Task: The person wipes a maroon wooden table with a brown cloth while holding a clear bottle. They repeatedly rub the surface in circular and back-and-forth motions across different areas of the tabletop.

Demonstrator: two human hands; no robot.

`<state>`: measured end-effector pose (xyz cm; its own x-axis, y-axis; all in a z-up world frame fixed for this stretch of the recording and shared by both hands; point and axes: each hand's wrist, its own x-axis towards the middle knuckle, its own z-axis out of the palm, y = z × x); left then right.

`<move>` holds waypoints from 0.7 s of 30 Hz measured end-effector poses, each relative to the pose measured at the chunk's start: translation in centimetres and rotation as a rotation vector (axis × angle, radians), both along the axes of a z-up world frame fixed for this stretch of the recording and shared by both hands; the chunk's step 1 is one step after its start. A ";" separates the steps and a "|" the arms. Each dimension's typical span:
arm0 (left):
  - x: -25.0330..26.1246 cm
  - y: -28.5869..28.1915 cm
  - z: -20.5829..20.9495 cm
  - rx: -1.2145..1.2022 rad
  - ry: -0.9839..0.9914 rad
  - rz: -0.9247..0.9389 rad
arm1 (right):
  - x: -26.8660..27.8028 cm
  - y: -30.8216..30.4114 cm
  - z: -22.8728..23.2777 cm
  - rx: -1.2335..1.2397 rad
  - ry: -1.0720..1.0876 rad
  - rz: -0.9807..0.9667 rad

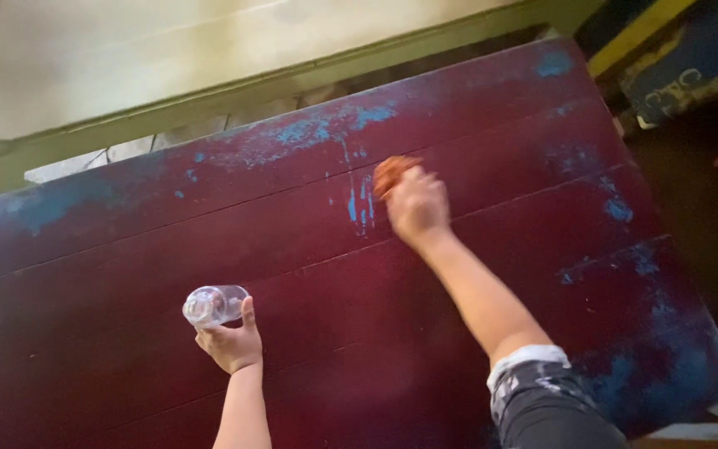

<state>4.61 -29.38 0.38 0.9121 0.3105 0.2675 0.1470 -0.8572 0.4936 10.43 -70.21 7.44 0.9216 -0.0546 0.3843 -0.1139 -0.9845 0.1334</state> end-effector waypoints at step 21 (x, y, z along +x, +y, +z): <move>-0.9 1.5 -1.0 0.074 -0.200 -0.071 | -9.9 -0.6 -0.1 -0.437 -0.105 -0.068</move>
<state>3.74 -27.87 -0.57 0.8575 0.2201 0.4650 -0.0095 -0.8969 0.4421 0.52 -70.85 7.32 0.8763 0.0745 0.4759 -0.2115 -0.8282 0.5191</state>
